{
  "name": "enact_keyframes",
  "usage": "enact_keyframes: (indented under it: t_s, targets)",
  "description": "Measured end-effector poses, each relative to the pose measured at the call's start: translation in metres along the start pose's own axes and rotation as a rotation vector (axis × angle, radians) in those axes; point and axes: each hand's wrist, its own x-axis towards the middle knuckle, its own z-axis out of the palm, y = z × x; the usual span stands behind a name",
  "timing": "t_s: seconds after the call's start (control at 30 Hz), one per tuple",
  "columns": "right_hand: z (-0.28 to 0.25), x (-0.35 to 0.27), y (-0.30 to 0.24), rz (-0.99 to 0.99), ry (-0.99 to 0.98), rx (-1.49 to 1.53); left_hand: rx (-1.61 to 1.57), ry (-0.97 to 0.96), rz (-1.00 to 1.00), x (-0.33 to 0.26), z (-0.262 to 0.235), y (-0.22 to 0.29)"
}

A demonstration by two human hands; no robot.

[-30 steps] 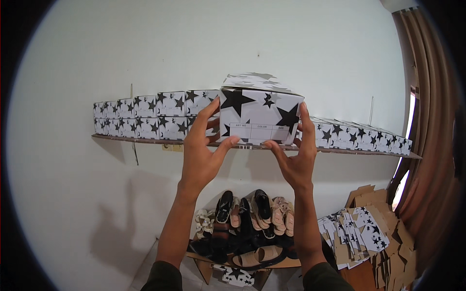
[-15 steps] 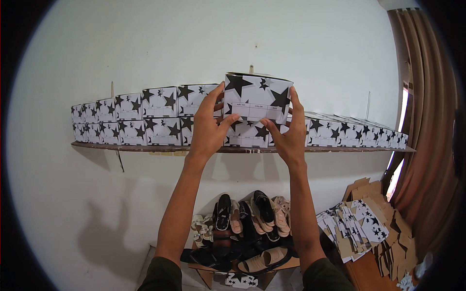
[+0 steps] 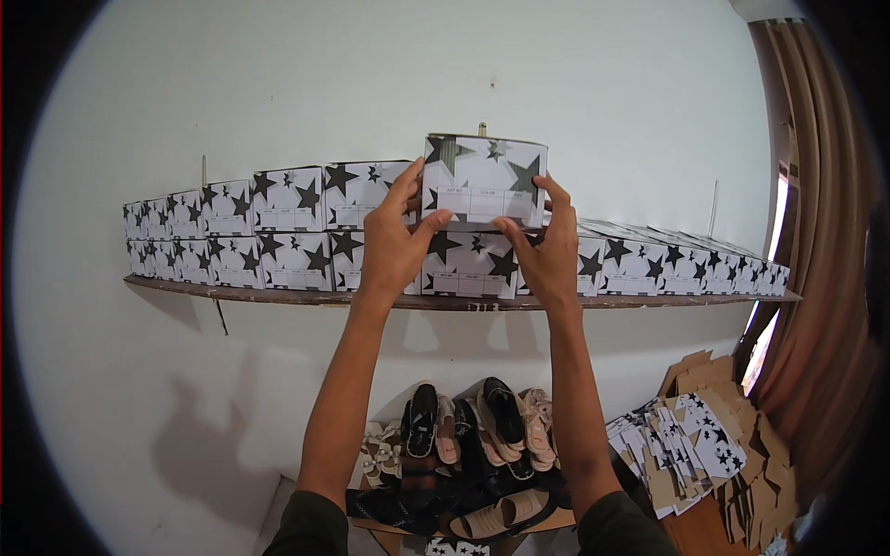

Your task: Folding flat cardboard templates into shoe boxes and lining them with paper.

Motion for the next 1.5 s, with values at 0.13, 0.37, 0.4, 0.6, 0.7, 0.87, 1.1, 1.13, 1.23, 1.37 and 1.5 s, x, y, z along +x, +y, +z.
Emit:
enact_keyframes:
  t_s: [0.13,0.37,0.4,0.6,0.7,0.87,1.1,1.13,1.23,1.37,1.5]
  targets:
    - [0.001,0.011,0.002,0.002,0.017,0.030,-0.014,0.005,0.017,0.011,0.003,0.005]
    - [0.008,0.023,0.015,-0.061,0.007,-0.040,0.026,0.047,0.116,0.024,0.013,0.004]
    - [0.007,0.024,0.017,-0.061,0.007,-0.042,0.025,0.008,0.111,0.026,0.015,0.009]
    - [-0.001,0.029,0.001,-0.104,0.008,-0.052,0.146,-0.061,0.192,0.032,0.008,0.018]
    - [0.004,0.027,0.018,-0.131,0.064,-0.141,0.222,-0.073,0.300,0.025,0.009,0.011]
    - [0.015,0.018,0.029,-0.218,0.078,-0.245,0.461,-0.047,0.441,0.015,0.007,-0.021]
    - [0.021,-0.004,0.035,-0.197,-0.047,-0.281,0.710,0.020,0.447,-0.008,0.009,-0.045]
    - [0.022,-0.008,0.032,-0.183,-0.073,-0.288,0.734,0.038,0.414,-0.012,0.008,-0.044]
    - [0.022,-0.016,0.020,-0.139,-0.145,-0.335,0.710,0.042,0.344,-0.014,0.005,-0.041]
    - [0.017,-0.023,0.014,-0.238,-0.074,-0.513,0.682,0.048,0.330,-0.018,0.006,-0.039]
    - [0.022,-0.030,0.020,-0.212,-0.025,-0.331,0.687,0.146,0.460,-0.026,0.012,-0.038]
